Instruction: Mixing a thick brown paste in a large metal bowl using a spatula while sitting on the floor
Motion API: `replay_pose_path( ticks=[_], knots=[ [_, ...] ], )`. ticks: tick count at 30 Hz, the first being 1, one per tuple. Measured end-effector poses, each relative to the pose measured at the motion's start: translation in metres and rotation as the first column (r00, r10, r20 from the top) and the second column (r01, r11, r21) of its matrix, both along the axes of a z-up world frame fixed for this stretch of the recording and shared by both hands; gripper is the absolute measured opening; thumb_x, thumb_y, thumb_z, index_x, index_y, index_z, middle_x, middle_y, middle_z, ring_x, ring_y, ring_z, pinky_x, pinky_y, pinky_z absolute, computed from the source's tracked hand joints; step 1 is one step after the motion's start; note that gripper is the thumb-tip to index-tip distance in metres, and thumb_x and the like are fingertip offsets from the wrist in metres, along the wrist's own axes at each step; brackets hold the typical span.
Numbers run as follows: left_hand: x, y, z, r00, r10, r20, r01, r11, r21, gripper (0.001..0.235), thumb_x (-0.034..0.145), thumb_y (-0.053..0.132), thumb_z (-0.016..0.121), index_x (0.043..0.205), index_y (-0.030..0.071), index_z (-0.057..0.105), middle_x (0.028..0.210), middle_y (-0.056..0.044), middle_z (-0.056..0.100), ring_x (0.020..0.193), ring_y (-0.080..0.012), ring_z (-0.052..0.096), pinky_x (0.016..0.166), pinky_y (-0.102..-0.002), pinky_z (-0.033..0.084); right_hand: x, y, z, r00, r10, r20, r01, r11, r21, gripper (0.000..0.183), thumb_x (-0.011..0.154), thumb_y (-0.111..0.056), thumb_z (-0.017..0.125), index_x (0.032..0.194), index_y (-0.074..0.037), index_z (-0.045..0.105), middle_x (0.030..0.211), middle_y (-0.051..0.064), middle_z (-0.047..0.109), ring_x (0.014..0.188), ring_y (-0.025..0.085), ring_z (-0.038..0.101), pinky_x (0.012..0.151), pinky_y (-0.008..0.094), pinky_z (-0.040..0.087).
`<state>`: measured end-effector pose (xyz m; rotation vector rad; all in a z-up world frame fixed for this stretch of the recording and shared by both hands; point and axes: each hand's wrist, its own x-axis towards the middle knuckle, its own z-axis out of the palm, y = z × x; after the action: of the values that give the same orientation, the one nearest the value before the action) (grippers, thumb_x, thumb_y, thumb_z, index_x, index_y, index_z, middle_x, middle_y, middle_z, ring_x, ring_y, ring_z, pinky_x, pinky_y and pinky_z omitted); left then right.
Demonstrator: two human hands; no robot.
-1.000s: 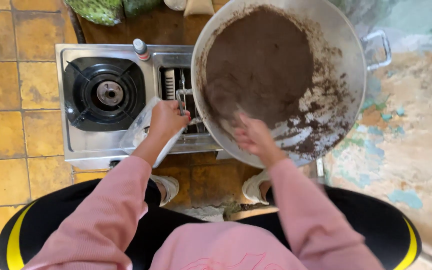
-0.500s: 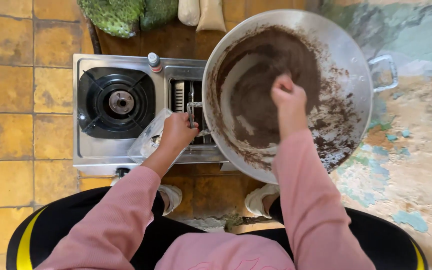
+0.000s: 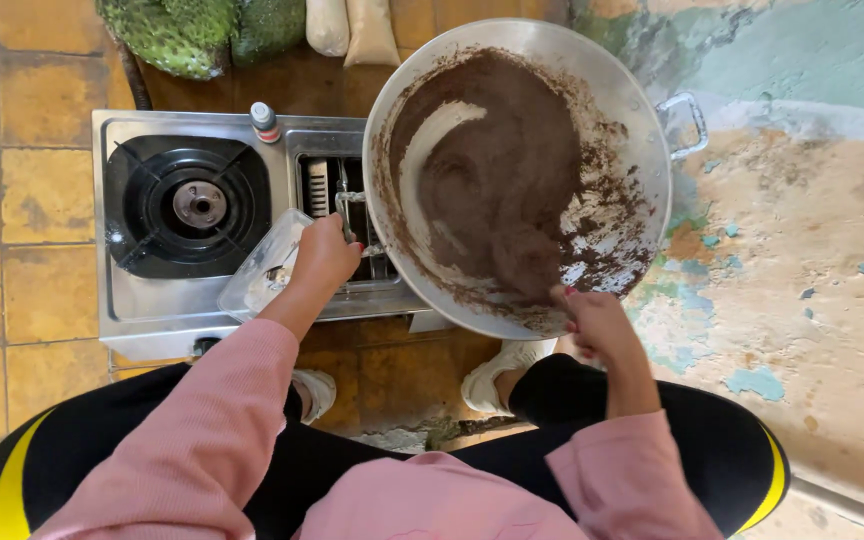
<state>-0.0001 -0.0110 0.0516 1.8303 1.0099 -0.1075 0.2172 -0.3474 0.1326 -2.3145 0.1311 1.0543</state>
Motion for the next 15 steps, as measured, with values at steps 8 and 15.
replay_pose_path(
  ticks=[8,15],
  knots=[
    [-0.002,0.006,-0.029,0.995,0.083,0.061,-0.076,0.992,-0.105,0.04,0.082,0.011,0.079,0.119,0.007,0.064,0.115,-0.009,0.076,0.107,-0.0188,0.072,0.101,-0.042,0.052,0.132,-0.046,-0.071,0.857,0.492,0.155,-0.386,0.811,-0.439,0.044,0.094,-0.038,0.06,0.072,-0.002,0.072,0.049,0.017,0.06,0.038,0.031,0.061,0.034,0.042,0.049],
    [-0.002,0.003,-0.036,0.949,0.252,0.186,-0.188,0.933,-0.306,0.071,0.087,-0.014,0.063,0.15,-0.017,0.03,0.132,-0.033,0.061,0.12,-0.0351,0.065,0.098,-0.047,0.059,0.138,0.018,-0.133,0.793,0.452,0.408,-0.447,0.887,-0.115,0.056,0.097,-0.047,0.068,0.061,-0.004,0.062,0.053,0.021,0.058,0.061,0.036,0.061,0.069,0.046,0.049]
  ],
)
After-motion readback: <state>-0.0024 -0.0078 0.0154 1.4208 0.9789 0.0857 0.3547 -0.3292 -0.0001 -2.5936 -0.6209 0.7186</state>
